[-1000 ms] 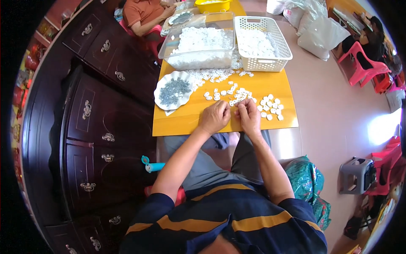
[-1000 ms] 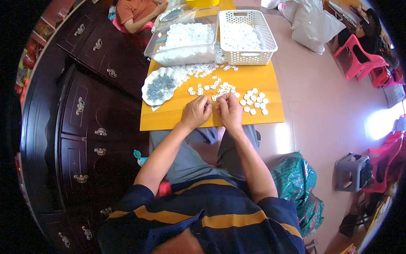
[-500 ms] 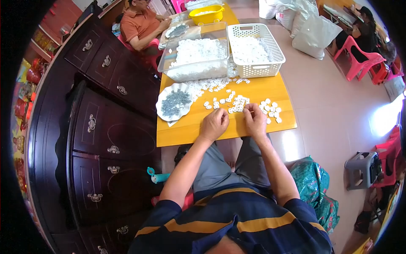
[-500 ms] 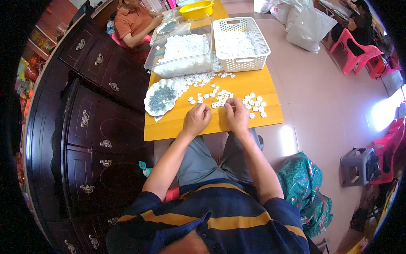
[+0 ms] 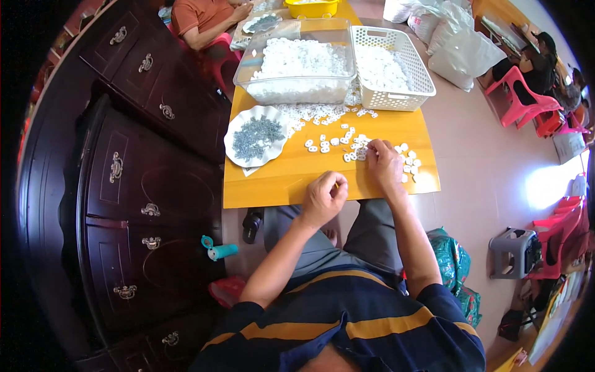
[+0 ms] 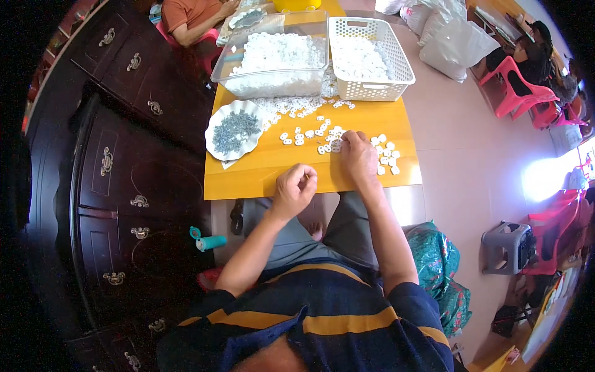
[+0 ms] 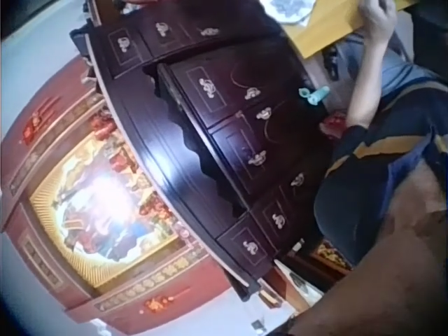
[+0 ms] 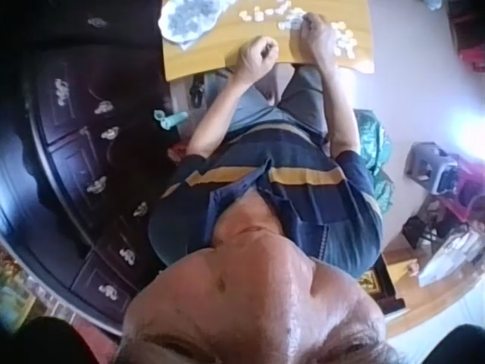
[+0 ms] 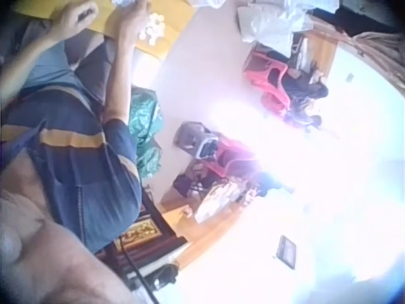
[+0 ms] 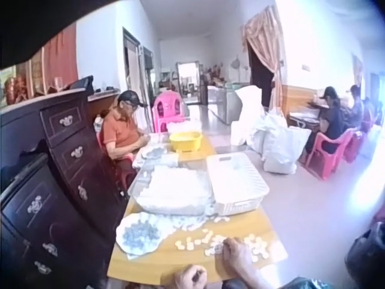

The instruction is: Assembling small plastic components by manually inserting metal pins into pre-drilled holes.

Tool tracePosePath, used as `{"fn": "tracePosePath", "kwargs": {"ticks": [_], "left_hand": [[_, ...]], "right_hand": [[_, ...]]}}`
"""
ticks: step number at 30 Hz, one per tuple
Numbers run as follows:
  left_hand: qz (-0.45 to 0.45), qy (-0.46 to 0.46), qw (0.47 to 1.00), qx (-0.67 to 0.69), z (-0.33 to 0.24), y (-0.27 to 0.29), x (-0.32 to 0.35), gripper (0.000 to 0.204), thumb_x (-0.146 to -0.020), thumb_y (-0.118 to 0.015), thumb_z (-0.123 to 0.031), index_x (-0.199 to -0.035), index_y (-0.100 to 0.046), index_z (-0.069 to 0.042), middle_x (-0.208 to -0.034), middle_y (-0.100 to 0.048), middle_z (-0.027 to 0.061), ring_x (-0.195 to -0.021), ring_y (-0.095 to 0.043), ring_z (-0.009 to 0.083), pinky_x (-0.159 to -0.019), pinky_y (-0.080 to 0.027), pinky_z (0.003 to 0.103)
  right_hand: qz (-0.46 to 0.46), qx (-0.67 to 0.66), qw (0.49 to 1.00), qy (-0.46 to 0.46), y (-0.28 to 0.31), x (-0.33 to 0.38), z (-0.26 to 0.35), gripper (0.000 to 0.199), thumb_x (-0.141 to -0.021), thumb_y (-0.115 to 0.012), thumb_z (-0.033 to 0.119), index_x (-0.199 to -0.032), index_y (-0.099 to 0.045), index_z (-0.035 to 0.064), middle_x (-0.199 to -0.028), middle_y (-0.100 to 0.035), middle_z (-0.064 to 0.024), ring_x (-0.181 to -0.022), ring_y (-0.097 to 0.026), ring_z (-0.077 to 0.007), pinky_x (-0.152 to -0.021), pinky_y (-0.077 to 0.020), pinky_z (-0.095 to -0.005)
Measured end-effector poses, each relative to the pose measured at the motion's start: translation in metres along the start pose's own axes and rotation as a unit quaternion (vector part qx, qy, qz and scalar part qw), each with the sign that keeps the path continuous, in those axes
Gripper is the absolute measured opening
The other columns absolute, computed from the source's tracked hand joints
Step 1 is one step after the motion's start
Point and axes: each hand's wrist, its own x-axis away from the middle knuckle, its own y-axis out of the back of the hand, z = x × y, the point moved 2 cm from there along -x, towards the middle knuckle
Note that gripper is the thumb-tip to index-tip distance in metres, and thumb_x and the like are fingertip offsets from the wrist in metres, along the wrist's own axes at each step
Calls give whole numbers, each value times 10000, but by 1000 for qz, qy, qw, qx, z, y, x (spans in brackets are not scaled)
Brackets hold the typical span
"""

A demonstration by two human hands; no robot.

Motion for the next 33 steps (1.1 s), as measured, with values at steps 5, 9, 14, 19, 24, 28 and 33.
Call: {"fn": "tracePosePath", "kwargs": {"ticks": [5, 9, 14, 19, 24, 28, 33], "left_hand": [[40, 35, 997, 53, -12, -1, 28, 51, -897, -658, -47, -903, -607, -44, -785, -651, 126, -666, -662, 302, -611, -520, 399], [38, -15, 999, 25, -14, 4, 29, 49, -891, -664, -35, -918, -624, -27, -764, -643, 109, -645, -654, 236, -605, -512, 339], [30, -54, 998, 9, -5, 5, 29, 67, -879, -669, -18, -907, -608, -26, -778, -644, 141, -688, -663, 324, -635, -524, 388], [42, -45, 998, -10, -7, 8, 32, 71, -884, -674, -23, -901, -606, -34, -758, -632, 131, -666, -660, 303, -611, -515, 389], [31, -52, 998, -20, -4, 12, 31, 72, -888, -683, -37, -897, -611, -37, -738, -623, 128, -647, -655, 292, -597, -513, 386], [28, -42, 999, -21, -1, 14, 30, 75, -885, -687, -54, -896, -614, -38, -751, -638, 132, -665, -666, 302, -610, -522, 389], [17, -47, 998, -24, 1, 16, 29, 73, -885, -684, -60, -894, -614, -40, -769, -654, 139, -688, -675, 323, -621, -529, 398]], "right_hand": [[11, 18, 1000, -3, 0, 0, -2, 77, -930, -669, 121, -988, -658, 72, -946, -686, -167, -850, -686, -403, -743, -549, -497], [4, 3, 1000, -3, 5, 0, 4, 81, -932, -674, 128, -997, -686, 81, -957, -689, -157, -842, -688, -398, -735, -550, -494], [28, 30, 999, 13, 2, -4, 2, 89, -914, -703, 125, -987, -740, 88, -958, -692, -146, -844, -702, -369, -740, -563, -456], [77, 53, 995, 30, 1, -4, 13, 106, -898, -724, 115, -990, -763, 81, -949, -695, -143, -843, -701, -355, -749, -560, -438], [110, 85, 989, 52, -3, -2, 17, 100, -919, -697, 166, -992, -758, 137, -994, -682, -112, -869, -703, -362, -760, -574, -463], [93, 72, 992, 43, -4, 0, 18, 98, -921, -694, 166, -991, -751, 128, -992, -685, -116, -866, -700, -362, -764, -571, -465], [117, 55, 990, 48, 0, -2, 25, 99, -911, -706, 169, -982, -753, 118, -990, -695, -120, -870, -704, -359, -761, -571, -461]]}}
